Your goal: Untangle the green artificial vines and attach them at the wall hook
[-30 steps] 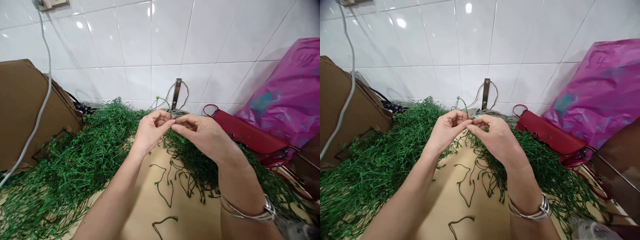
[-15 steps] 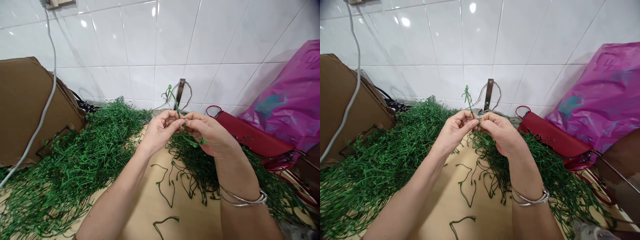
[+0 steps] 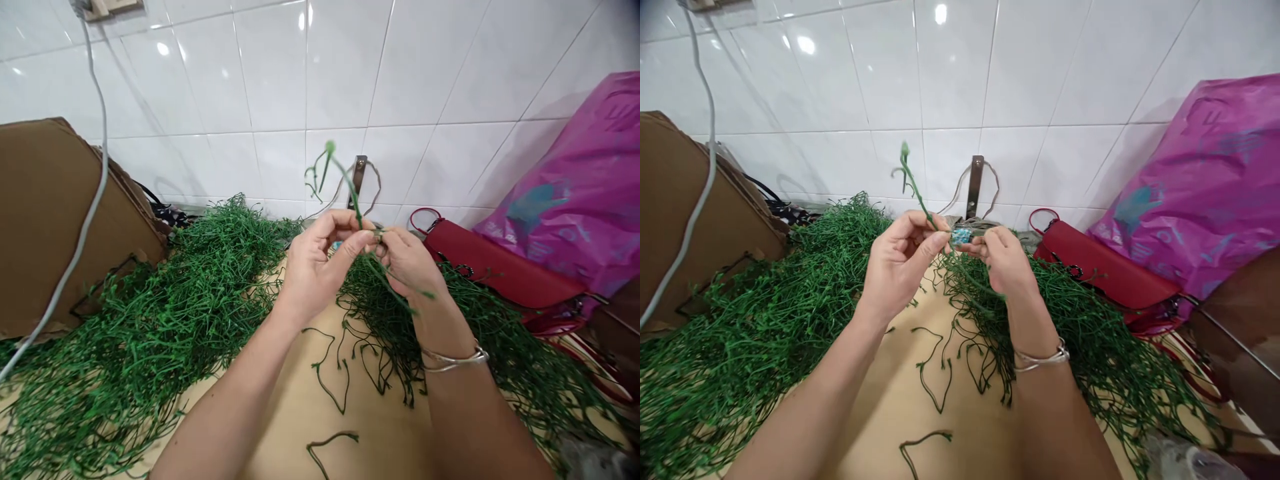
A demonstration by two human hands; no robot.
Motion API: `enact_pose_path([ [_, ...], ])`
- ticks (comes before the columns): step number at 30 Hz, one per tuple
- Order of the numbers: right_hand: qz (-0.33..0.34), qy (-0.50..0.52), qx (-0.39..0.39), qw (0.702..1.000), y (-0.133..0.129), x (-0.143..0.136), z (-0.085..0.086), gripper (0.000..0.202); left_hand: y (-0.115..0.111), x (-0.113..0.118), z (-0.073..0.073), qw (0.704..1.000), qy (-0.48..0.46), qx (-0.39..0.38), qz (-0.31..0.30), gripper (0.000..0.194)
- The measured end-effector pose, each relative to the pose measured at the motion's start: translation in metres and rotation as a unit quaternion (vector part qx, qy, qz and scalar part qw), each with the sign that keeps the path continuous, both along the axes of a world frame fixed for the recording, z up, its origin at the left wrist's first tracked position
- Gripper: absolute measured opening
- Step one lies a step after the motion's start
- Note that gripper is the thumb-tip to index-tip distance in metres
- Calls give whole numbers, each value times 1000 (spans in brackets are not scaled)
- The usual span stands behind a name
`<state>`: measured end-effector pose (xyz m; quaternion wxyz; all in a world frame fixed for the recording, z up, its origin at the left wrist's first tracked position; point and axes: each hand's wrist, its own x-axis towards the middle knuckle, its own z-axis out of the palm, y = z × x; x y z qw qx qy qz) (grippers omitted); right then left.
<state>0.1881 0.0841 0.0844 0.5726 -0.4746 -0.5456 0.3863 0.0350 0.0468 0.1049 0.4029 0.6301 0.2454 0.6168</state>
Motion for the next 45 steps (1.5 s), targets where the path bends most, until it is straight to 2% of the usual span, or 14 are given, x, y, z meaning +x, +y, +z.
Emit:
enact_pose_path([
  [4, -56, -58, 14, 997, -2, 31, 10, 13, 1, -5, 5, 1000, 9, -25, 7, 9],
  [6, -105, -163, 1, 981, -12, 53, 22, 11, 10, -8, 2, 998, -3, -54, 15, 10],
  [8, -168, -316, -55, 932, -25, 73, 34, 7, 19, -11, -3, 997, -15, -74, 19, 11],
  [12, -254, -443, -117, 852, -50, 83, 53, 13, 26, -12, -7, 997, -31, -74, 4, 14],
  [14, -247, -436, -64, 863, -58, 68, 58, 19, 25, -12, -7, 997, -30, -74, 1, 15],
  [16, -201, -376, 23, 904, -59, 45, 59, 22, 23, -11, -6, 997, -25, -77, 2, 16],
  [19, -39, -296, 93, 950, -53, 14, 52, 28, 21, -12, -4, 997, -12, -73, 3, 19],
  [22, 73, -251, 87, 961, -45, -1, 40, 23, 20, -14, -2, 998, 3, -59, 6, 21],
  [27, -6, -263, 77, 962, -42, -7, 31, 14, 19, -13, -2, 998, 5, -56, -2, 21],
  [31, -89, -288, 111, 947, -47, -16, 32, 7, 20, -4, -7, 986, -98, -113, -67, 24],
  [36, -67, -216, 93, 970, -40, -17, 29, 5, 23, 2, -10, 940, -213, -254, -86, 20],
  [40, -71, -163, 71, 981, -26, 7, 22, 12, 27, -9, -6, 929, -249, -270, -43, 22],
  [42, -124, -264, 70, 954, -24, 30, 21, 8, 28, -14, -4, 940, -236, -243, -39, 25],
  [45, -220, -493, 1, 842, -32, 64, 24, 9, 27, -15, -5, 958, -206, -193, -50, 25],
])
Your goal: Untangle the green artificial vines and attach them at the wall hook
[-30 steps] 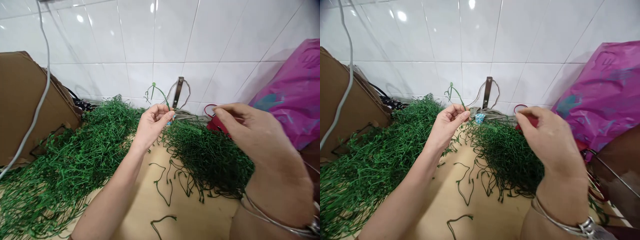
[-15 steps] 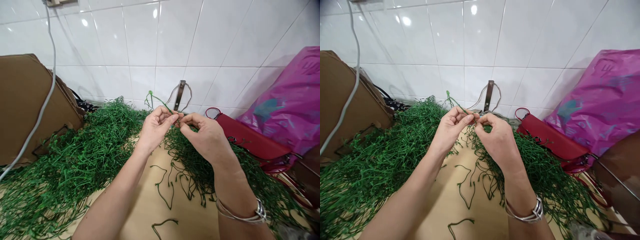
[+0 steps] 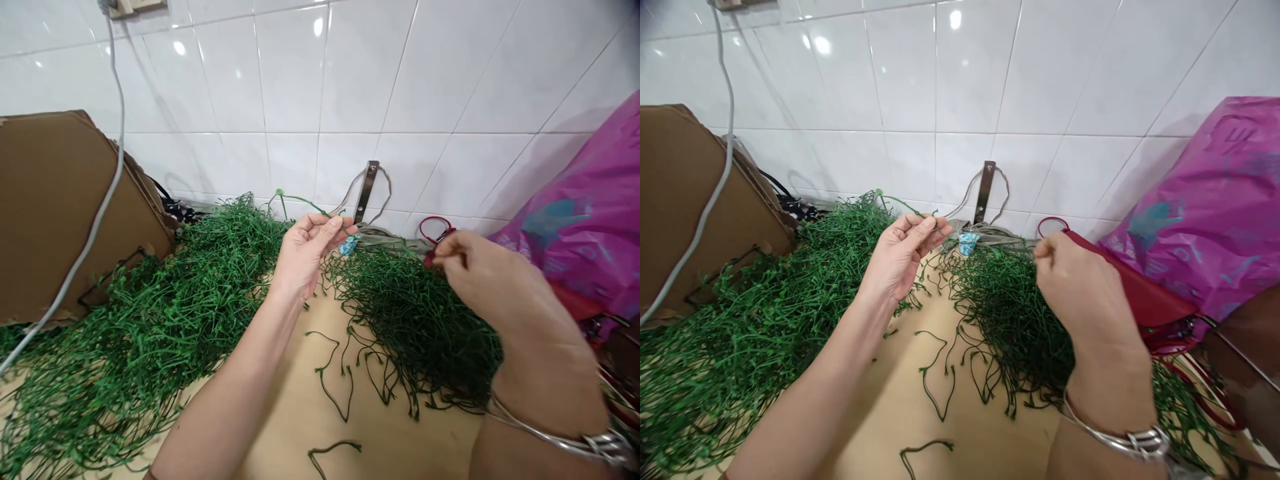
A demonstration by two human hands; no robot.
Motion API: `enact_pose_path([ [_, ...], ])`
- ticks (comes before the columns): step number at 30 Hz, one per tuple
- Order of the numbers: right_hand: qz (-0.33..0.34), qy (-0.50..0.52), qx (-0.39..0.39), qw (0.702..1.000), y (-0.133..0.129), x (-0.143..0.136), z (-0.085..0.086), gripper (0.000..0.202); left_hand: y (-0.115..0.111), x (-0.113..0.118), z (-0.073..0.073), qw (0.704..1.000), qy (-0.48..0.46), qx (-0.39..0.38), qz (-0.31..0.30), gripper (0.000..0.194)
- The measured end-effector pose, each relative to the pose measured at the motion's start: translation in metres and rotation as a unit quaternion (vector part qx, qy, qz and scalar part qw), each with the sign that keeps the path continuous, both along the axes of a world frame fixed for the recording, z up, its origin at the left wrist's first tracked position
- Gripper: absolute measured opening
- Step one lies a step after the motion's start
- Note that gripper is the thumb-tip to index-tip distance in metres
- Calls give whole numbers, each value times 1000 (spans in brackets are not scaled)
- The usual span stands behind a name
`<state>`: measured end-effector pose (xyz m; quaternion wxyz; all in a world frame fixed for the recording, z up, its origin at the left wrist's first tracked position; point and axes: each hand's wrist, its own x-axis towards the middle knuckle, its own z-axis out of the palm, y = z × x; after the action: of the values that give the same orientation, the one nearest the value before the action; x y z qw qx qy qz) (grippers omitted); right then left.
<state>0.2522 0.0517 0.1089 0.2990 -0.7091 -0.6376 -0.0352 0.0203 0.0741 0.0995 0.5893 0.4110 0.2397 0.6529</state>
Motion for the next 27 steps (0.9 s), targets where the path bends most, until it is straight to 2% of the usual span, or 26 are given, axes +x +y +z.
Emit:
enact_pose_path([
  [2, -59, -69, -33, 995, -10, 9, 8, 12, -1, 3, -1, 999, 24, 29, -1, 25],
  [3, -66, -63, -22, 996, -15, 7, 13, 14, -2, 5, -2, 999, 38, 39, -1, 25],
  [5, -39, -1, 44, 998, -22, -9, 21, 19, -4, 8, -3, 997, 59, 55, 2, 25],
  [7, 59, 100, 81, 990, -24, -33, 24, 25, -6, 9, -2, 995, 73, 68, 7, 25],
  [10, 245, 232, 4, 941, -18, -68, 18, 28, -10, 9, -1, 992, 86, 90, 13, 24],
  [12, 291, 265, -54, 917, -12, -82, 11, 23, -11, 9, 0, 991, 87, 105, 11, 25],
  [16, 302, 308, -97, 897, -10, -92, 2, 28, -11, 10, 3, 991, 59, 122, 0, 23],
  [19, 337, 393, -98, 850, -13, -96, 0, 27, -9, 7, 4, 994, 45, 95, -15, 25],
  [22, 370, 444, -66, 813, -13, -103, -2, 34, -7, 1, 4, 996, 39, 80, -22, 25],
  [24, 369, 457, -50, 807, -12, -107, -4, 37, -7, -2, 5, 996, 32, 75, -38, 22],
  [27, 365, 426, -57, 826, -14, -110, -2, 30, -7, -3, 9, 998, 8, 34, -59, 17],
])
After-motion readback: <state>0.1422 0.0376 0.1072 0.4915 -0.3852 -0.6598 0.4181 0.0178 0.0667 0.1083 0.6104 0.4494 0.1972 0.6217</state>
